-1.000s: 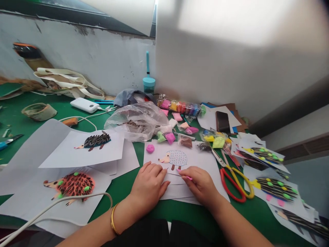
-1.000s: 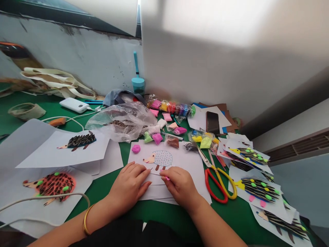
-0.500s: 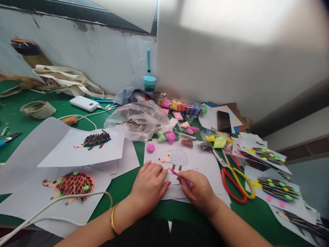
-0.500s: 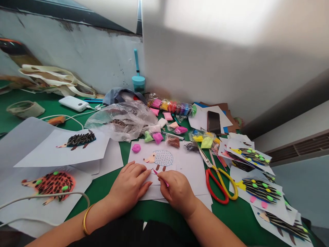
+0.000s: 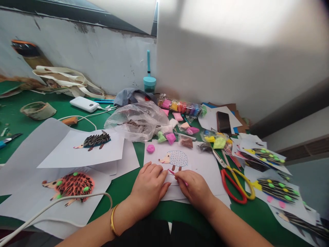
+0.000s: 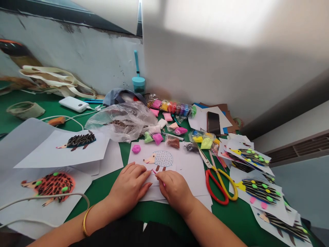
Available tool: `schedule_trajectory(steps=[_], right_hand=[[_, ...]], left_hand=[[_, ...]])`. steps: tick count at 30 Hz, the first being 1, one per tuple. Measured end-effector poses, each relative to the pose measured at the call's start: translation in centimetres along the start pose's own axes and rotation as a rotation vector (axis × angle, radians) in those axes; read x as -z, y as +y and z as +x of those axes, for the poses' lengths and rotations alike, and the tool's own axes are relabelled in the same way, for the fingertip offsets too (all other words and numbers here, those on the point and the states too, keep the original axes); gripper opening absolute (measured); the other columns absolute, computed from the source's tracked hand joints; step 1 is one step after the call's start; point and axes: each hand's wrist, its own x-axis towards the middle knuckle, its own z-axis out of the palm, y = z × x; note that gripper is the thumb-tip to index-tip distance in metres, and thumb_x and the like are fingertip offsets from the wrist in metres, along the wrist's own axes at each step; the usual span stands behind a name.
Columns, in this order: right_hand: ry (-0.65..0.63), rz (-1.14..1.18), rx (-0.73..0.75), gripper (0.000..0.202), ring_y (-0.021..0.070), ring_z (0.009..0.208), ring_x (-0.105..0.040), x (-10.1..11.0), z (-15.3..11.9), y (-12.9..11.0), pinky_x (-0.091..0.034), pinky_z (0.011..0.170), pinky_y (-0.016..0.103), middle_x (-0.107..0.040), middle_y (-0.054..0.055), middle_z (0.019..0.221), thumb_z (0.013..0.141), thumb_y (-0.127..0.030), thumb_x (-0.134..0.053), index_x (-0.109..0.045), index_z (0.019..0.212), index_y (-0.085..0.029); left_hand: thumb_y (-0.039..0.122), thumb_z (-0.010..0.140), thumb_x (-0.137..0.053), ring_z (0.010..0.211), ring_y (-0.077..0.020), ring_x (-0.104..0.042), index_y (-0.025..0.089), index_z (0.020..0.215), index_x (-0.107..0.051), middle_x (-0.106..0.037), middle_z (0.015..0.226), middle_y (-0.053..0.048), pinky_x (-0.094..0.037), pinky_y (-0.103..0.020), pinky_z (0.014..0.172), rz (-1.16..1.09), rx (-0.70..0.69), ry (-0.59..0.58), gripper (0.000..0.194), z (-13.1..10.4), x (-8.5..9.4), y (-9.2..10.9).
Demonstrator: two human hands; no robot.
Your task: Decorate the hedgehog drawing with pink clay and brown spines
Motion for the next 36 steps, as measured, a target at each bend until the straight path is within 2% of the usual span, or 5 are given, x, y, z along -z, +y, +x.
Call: schedule_trajectory(steps=[12,21,28,36], right_hand=[[-0.016,-0.192,0.131,0.027,0.0206,0.080,-0.067,0.08,-0.10,0.10,-0.054,0.069,0.034,-0.072,0.009,0.091,0.091,-0.008,-0.044,-0.056,0.114,-0.017],[-0.032,-0.212,0.149,0.025,0.0202,0.079,-0.066,0.19,0.04,-0.13,-0.053,0.069,0.033,-0.072,0.009,0.088,0.093,-0.010,-0.040,-0.057,0.111,-0.016],[0.075,-0.212,0.178,0.030,0.0203,0.083,-0.066,0.30,-0.16,0.01,-0.054,0.070,0.034,-0.073,0.010,0.096,0.093,-0.008,-0.042,-0.054,0.119,-0.014],[0.031,-0.187,0.157,0.027,0.0209,0.081,-0.067,0.04,-0.31,0.12,-0.054,0.069,0.034,-0.073,0.010,0.094,0.092,-0.007,-0.045,-0.056,0.115,-0.014]], left_hand=[[0.030,0.087,-0.063,0.098,-0.0249,-0.060,0.020,0.108,-0.066,-0.067,0.101,-0.007,-0.045,-0.051,0.101,-0.002,0.011,0.000,0.023,0.02,0.10,0.06],[0.030,0.088,-0.063,0.099,-0.0250,-0.060,0.018,0.109,-0.066,-0.067,0.102,-0.007,-0.045,-0.051,0.102,0.005,0.008,-0.007,0.024,-0.01,0.05,0.07],[0.031,0.088,-0.063,0.098,-0.0248,-0.061,0.019,0.108,-0.066,-0.067,0.101,-0.006,-0.045,-0.051,0.101,0.008,0.001,0.012,0.024,-0.07,0.00,0.02],[0.031,0.088,-0.063,0.098,-0.0249,-0.061,0.019,0.108,-0.066,-0.066,0.101,-0.007,-0.045,-0.051,0.101,0.007,0.003,0.020,0.024,-0.06,-0.06,0.04]])
